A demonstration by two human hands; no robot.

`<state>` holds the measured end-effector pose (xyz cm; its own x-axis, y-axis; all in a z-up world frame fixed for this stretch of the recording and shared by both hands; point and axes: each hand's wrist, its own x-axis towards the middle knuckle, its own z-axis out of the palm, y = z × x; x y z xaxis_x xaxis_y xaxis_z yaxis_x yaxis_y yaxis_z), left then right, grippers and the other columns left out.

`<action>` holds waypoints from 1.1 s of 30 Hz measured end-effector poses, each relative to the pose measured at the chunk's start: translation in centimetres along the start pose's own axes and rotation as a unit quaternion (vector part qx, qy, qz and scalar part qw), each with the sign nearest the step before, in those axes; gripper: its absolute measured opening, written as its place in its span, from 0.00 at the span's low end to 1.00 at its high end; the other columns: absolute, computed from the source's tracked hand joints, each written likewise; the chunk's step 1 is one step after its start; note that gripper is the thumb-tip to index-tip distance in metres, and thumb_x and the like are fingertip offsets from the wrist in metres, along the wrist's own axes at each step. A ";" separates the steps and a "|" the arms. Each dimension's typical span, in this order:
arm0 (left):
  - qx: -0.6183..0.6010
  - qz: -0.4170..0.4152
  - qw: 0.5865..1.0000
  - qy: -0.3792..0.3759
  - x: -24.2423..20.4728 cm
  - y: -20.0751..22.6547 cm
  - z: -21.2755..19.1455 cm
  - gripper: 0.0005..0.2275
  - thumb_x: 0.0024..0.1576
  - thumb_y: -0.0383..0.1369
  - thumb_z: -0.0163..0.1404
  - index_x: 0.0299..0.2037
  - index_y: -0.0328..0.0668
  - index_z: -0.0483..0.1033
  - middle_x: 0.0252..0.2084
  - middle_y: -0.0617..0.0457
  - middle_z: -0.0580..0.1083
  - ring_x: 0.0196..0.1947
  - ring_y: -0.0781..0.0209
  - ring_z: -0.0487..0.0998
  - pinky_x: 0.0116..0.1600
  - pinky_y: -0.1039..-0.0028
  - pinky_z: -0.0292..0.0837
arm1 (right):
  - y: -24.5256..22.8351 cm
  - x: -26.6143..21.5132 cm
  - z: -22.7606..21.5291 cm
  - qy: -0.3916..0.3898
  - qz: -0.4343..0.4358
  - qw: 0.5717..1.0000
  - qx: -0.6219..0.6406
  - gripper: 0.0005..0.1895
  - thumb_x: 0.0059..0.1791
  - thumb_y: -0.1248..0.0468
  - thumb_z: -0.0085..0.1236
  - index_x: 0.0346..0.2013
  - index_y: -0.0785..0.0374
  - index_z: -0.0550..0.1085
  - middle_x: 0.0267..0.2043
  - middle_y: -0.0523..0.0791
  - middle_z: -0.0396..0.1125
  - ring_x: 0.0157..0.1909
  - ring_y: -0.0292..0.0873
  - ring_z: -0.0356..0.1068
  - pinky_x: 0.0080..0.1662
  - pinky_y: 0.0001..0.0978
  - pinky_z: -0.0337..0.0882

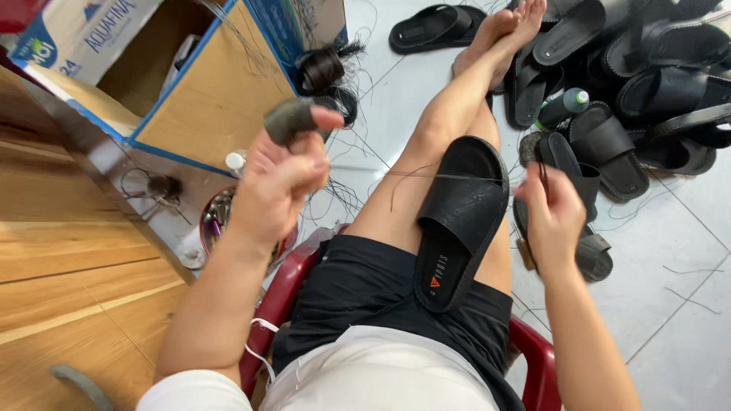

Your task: The person sits on a red chair and hand-sews a black sandal using a needle and thread. They repeatedly push the needle through the sandal strap and pull the thread to secure the stitching. The person adjusts the sandal position on their lap and continues the sewing process.

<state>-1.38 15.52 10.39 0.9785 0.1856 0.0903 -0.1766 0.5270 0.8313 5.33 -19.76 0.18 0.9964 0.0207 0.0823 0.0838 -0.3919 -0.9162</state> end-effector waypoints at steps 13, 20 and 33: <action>0.031 -0.027 0.999 0.008 -5.0 1.3 1.2 0.18 0.51 0.19 0.47 0.53 0.22 0.68 0.18 0.55 0.57 0.16 0.74 0.52 0.22 0.85 0.49 | 0.5 1.0 -4.2 0.010 0.031 0.985 -0.167 0.21 0.48 0.58 0.67 0.56 0.51 0.75 0.32 0.46 0.70 0.40 0.40 0.71 0.44 0.34 0.69; 0.089 -0.064 0.994 -0.030 -9.7 2.8 3.5 0.19 0.48 0.18 0.49 0.51 0.15 0.69 0.18 0.49 0.62 0.14 0.71 0.56 0.20 0.84 0.52 | 6.4 -6.2 -0.7 0.017 0.092 0.995 -0.045 0.20 0.48 0.63 0.64 0.54 0.55 0.71 0.28 0.53 0.69 0.30 0.43 0.69 0.32 0.36 0.68; 0.251 -0.072 0.961 0.093 -2.9 -2.3 -2.9 0.18 0.51 0.21 0.45 0.53 0.30 0.70 0.19 0.60 0.60 0.17 0.78 0.52 0.24 0.86 0.49 | 10.2 -5.8 -4.2 -0.072 0.211 0.962 0.157 0.12 0.50 0.66 0.45 0.46 0.58 0.72 0.20 0.46 0.67 0.11 0.35 0.55 0.17 0.22 0.55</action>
<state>-4.09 16.16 6.64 0.9450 0.3094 -0.1059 0.0782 0.1009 0.9918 0.36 -27.76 -7.96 0.9325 0.0568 -0.3568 -0.3505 -0.0972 -0.9315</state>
